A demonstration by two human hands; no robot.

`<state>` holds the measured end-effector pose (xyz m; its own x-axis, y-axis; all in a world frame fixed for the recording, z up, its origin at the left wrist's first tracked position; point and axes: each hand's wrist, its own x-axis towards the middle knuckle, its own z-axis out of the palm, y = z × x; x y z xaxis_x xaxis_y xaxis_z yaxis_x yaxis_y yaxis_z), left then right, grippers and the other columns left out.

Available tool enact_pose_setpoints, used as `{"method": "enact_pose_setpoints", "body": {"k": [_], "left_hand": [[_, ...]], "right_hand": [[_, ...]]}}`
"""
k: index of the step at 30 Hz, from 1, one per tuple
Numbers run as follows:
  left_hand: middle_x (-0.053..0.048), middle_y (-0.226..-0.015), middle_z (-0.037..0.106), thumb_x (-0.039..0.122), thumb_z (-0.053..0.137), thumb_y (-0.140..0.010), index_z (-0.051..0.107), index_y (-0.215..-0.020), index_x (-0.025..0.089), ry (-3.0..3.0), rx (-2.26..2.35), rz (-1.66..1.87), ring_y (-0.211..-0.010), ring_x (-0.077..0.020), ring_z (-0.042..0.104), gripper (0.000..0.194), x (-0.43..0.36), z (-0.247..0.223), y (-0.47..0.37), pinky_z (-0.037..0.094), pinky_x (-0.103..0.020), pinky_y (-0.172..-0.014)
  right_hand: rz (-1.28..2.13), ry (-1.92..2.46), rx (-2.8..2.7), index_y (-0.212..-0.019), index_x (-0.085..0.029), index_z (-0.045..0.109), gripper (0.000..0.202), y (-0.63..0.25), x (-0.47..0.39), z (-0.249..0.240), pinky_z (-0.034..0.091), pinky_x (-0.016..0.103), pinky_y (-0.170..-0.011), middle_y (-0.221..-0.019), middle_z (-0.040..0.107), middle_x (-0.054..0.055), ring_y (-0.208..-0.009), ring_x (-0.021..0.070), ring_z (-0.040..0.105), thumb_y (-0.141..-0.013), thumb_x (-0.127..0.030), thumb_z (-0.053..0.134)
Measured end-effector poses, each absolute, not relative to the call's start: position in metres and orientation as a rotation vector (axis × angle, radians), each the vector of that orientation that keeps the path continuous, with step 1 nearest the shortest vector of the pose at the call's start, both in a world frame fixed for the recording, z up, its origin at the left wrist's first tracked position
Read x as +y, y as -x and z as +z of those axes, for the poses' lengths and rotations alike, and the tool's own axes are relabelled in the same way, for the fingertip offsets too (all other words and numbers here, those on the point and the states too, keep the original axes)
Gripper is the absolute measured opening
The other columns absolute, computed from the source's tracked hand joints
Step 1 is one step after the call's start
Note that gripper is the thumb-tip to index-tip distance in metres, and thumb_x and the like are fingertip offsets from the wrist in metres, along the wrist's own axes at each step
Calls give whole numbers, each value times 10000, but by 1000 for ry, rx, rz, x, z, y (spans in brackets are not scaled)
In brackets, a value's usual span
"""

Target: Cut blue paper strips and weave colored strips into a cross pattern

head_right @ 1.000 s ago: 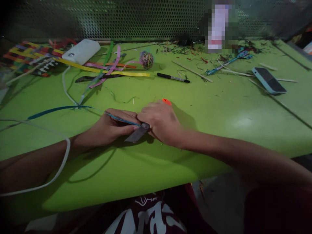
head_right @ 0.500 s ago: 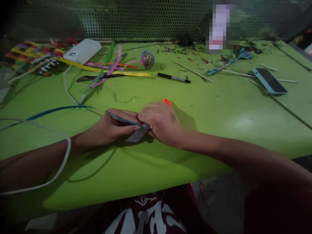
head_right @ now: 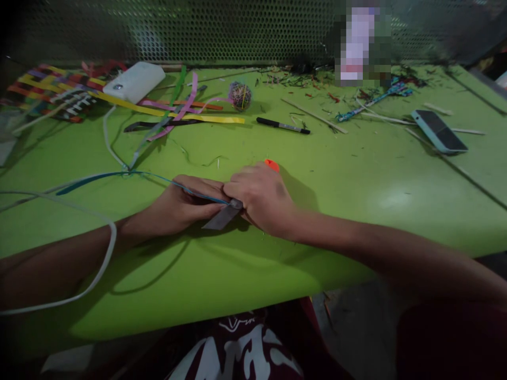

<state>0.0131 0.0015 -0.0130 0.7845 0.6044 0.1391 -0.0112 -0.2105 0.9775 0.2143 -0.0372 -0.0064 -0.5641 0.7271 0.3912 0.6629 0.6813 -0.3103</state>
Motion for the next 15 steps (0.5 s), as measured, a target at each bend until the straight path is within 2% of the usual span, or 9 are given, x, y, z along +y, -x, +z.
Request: {"method": "enact_pose_setpoints", "body": {"k": [7, 11, 15], "left_hand": [[-69, -814, 768, 213, 739, -899, 810, -836, 130, -1677, 478, 604, -823, -185, 725, 126, 1, -12, -14, 581, -257, -735], [-66, -831, 775, 154, 734, -887, 833, -864, 139, -1660, 462, 614, -804, -174, 719, 103, 0, -12, -14, 570, -249, -715], [-73, -820, 773, 174, 746, -891, 844, -884, 140, -1646, 469, 606, -796, -174, 715, 105, 0, -12, -15, 562, -250, -707]], "right_hand": [[142, 1046, -2375, -637, -198, 470, 256, -214, -37, -8, 246, 319, -631, -608, 451, -25, -618, 134, 367, -867, -142, 566], [163, 1049, -2408, -646, -202, 468, 273, -214, -36, -7, 260, 320, -644, -620, 465, -16, -632, 140, 370, -908, -164, 530], [155, 1091, -2404, -635, -206, 451, 305, -213, -35, -8, 255, 321, -642, -616, 458, -16, -631, 140, 361, -929, -187, 527]]}}
